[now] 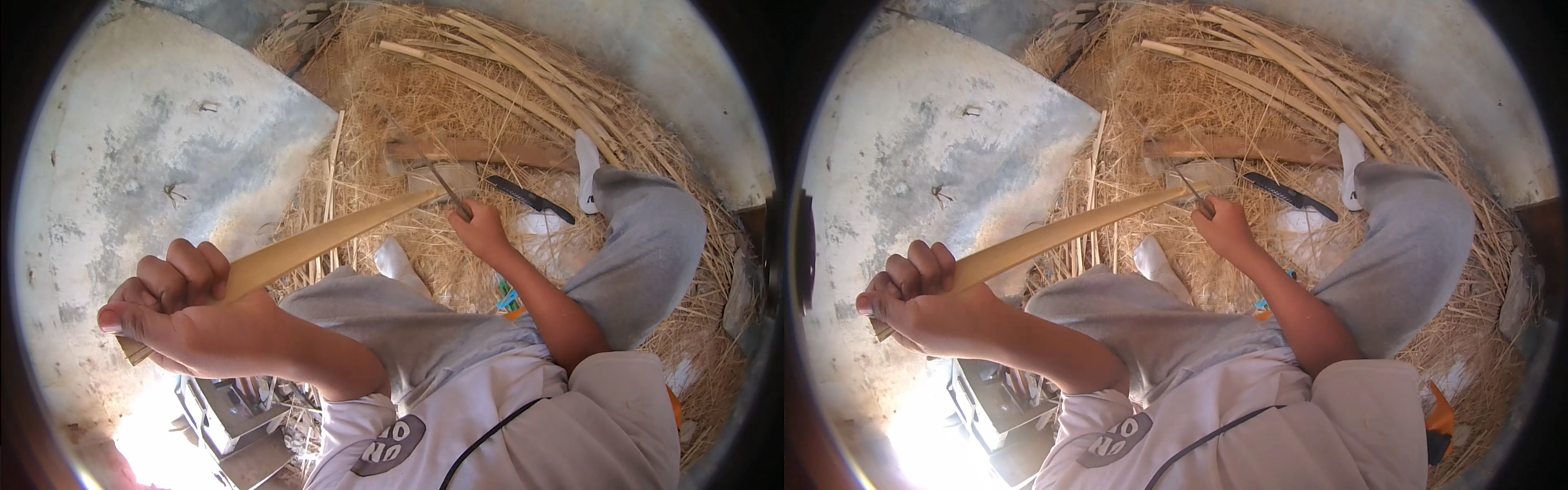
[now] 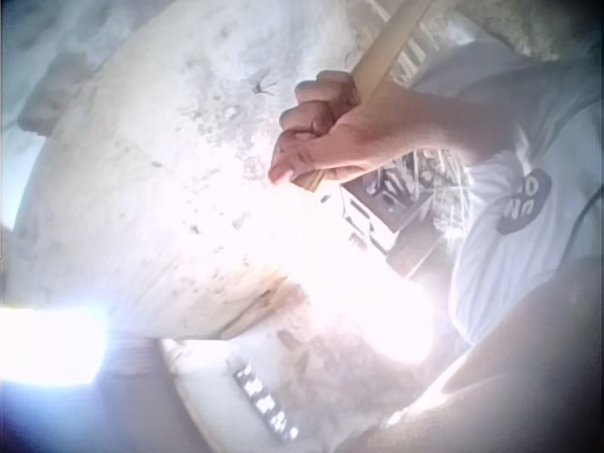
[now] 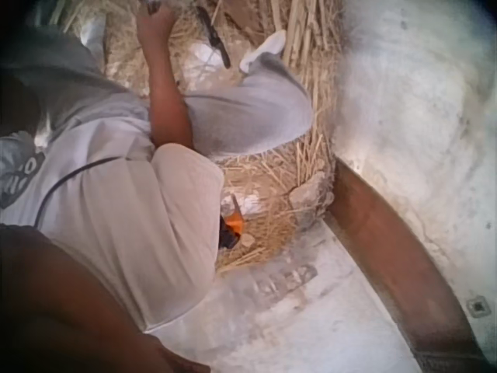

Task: The person sits on a straw-covered floor and uses a knife to split a long bamboo stalk into thin strips. They hold the stalk with one hand and use the knife to carefully separate the fibers, creating multiple thin pieces.

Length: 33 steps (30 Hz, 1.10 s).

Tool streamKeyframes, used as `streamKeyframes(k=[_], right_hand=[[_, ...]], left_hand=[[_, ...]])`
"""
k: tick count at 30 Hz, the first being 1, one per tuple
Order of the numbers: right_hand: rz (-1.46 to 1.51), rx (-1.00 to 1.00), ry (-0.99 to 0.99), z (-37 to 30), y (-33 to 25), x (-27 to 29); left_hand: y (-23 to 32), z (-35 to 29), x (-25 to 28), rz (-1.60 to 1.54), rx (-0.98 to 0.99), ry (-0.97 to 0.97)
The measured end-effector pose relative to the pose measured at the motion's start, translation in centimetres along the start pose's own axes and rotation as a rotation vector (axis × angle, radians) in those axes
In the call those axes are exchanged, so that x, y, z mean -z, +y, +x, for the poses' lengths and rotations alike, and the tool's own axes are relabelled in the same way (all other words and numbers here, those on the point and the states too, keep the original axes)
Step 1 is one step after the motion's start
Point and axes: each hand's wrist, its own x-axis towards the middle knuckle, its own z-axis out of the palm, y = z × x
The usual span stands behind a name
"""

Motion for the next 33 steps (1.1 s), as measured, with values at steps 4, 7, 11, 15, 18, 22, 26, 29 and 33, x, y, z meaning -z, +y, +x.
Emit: streamKeyframes(k=[4, 7, 11, 15, 18, 22, 26, 29, 33], right_hand=[[-0.029, 0.002, 0.011, -0.4, 0.2, -0.1], [0.002, 0.111, 0.044, -2.1, -3.5, 0.5], [0.011, 0.199, 0.102, -2.9, -3.8, 0.1], [-0.163, -0.044, 0.163, -2.2, 9.0, -2.5], [-0.148, -0.195, 0.203, -0.6, 8.5, -1.5], [0.020, 0.002, 0.330, 0.2, 2.2, 0.2], [0.216, 0.100, 0.269, -1.4, -2.8, 1.2], [0.230, 0.132, 0.182, -3.1, -0.5, 0.3], [0.018, -0.039, 0.136, -2.3, 6.8, -2.1]], left_hand=[[-0.3, 0.0, -0.5, 0.009, -0.012, 0.078], [-0.5, -0.4, -0.6, 0.046, -0.013, 0.102], [-0.6, -0.5, -0.7, 0.143, -0.058, 0.136], [-0.2, -0.5, -2.1, 0.191, -0.032, 0.131], [-0.6, -0.4, -1.6, 0.118, 0.013, 0.051], [-1.0, -0.3, -1.4, 0.099, 0.004, 0.042], [-1.2, -0.5, -1.7, 0.119, -0.004, 0.072], [-1.0, -0.7, -1.8, 0.144, -0.007, 0.072], [-1.3, -0.4, -1.7, 0.196, -0.026, 0.044]])
